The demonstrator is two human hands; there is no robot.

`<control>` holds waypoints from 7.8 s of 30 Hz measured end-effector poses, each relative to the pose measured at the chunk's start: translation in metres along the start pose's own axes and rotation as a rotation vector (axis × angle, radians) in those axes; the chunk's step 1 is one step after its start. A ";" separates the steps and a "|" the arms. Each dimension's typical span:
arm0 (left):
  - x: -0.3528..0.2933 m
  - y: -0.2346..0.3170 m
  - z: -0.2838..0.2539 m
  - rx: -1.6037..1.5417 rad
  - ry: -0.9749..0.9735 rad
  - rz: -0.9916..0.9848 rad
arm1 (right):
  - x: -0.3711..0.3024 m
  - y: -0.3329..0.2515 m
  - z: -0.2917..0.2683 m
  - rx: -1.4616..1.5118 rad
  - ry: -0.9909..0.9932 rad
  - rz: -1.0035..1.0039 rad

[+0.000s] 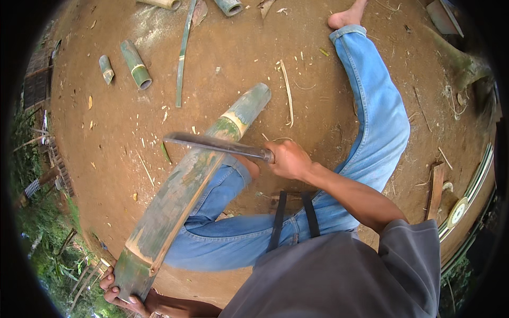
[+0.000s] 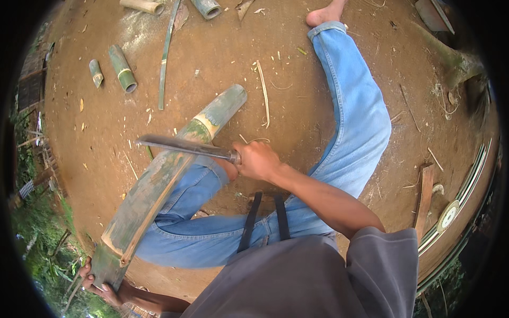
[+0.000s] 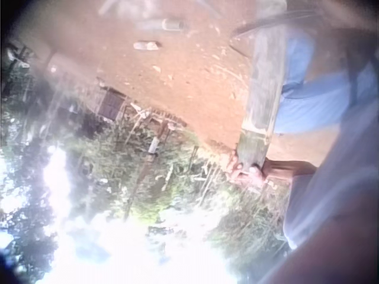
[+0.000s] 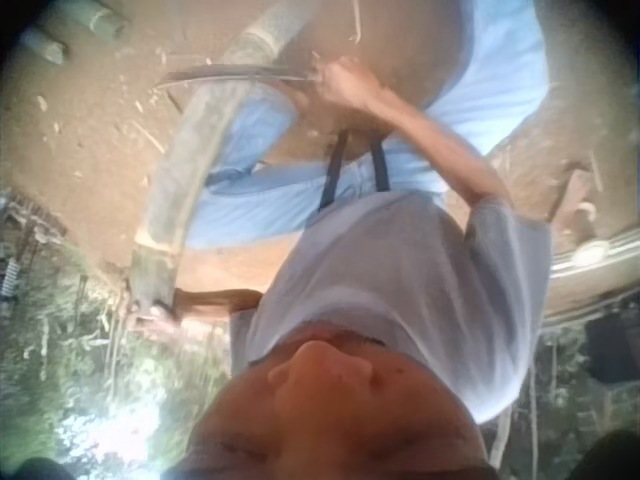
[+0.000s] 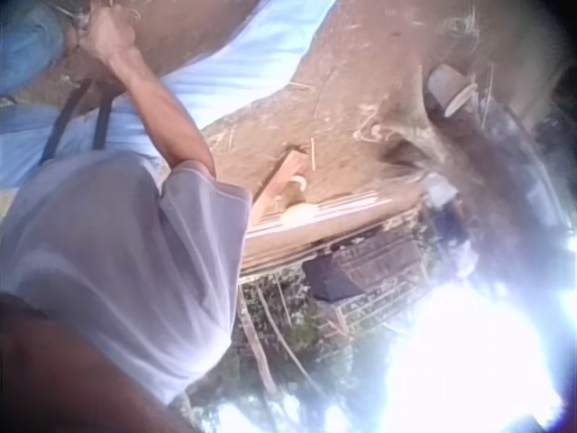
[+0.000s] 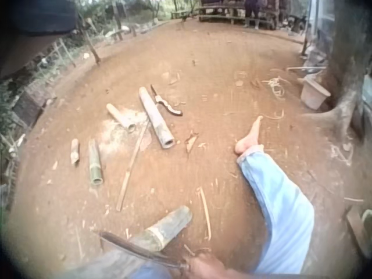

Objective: The person sits on the ground and uses a machete to shave the outer green layer off a bamboo pole. They rotate the pole and repeatedly strike it with the blade to remove the outer skin, creating a pile of bamboo shavings on the ground.

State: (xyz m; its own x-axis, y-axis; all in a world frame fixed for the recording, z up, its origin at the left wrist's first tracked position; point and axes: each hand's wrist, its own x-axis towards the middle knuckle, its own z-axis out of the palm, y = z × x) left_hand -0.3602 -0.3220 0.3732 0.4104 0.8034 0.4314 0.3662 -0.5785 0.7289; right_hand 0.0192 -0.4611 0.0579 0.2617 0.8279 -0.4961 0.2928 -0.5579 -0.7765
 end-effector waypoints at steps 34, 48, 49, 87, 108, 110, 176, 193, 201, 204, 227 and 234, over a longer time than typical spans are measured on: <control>0.018 -0.001 0.004 -0.307 -0.198 0.120 | -0.002 0.005 0.003 0.102 0.091 0.104; 0.026 -0.005 0.004 -0.361 -0.220 0.221 | 0.009 0.012 0.003 0.103 0.096 0.125; 0.031 -0.004 0.004 -0.353 -0.222 0.211 | 0.000 0.003 -0.007 0.094 0.064 0.092; 0.064 -0.008 0.024 -0.551 -0.297 0.419 | 0.009 0.015 -0.014 0.036 0.044 0.166; 0.098 -0.007 0.035 -0.487 -0.228 0.153 | -0.001 0.082 0.027 0.554 0.073 0.250; 0.094 -0.006 0.033 -0.487 -0.218 0.131 | -0.009 0.073 0.024 0.544 0.061 0.263; 0.041 -0.019 0.014 0.033 -0.127 0.264 | -0.022 0.000 -0.026 0.008 -0.031 0.078; 0.041 -0.022 0.014 0.052 -0.114 0.257 | -0.042 0.004 -0.017 0.015 -0.002 -0.062; 0.040 -0.014 0.015 0.044 -0.167 0.278 | -0.003 0.028 -0.018 0.048 0.016 0.113; 0.041 -0.013 0.016 0.054 -0.155 0.311 | -0.026 0.006 -0.008 -0.040 0.021 -0.018; 0.045 0.002 0.022 0.042 -0.242 0.447 | -0.044 0.016 -0.007 0.085 0.098 0.109; 0.050 0.016 0.049 0.048 -0.062 0.344 | -0.018 0.059 -0.011 0.208 0.171 0.324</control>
State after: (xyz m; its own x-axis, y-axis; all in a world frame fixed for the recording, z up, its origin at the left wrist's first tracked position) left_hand -0.2929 -0.2976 0.3804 0.5657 0.5513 0.6132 0.2360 -0.8208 0.5203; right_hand 0.0414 -0.5094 0.0256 0.4639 0.5805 -0.6692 -0.0167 -0.7495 -0.6618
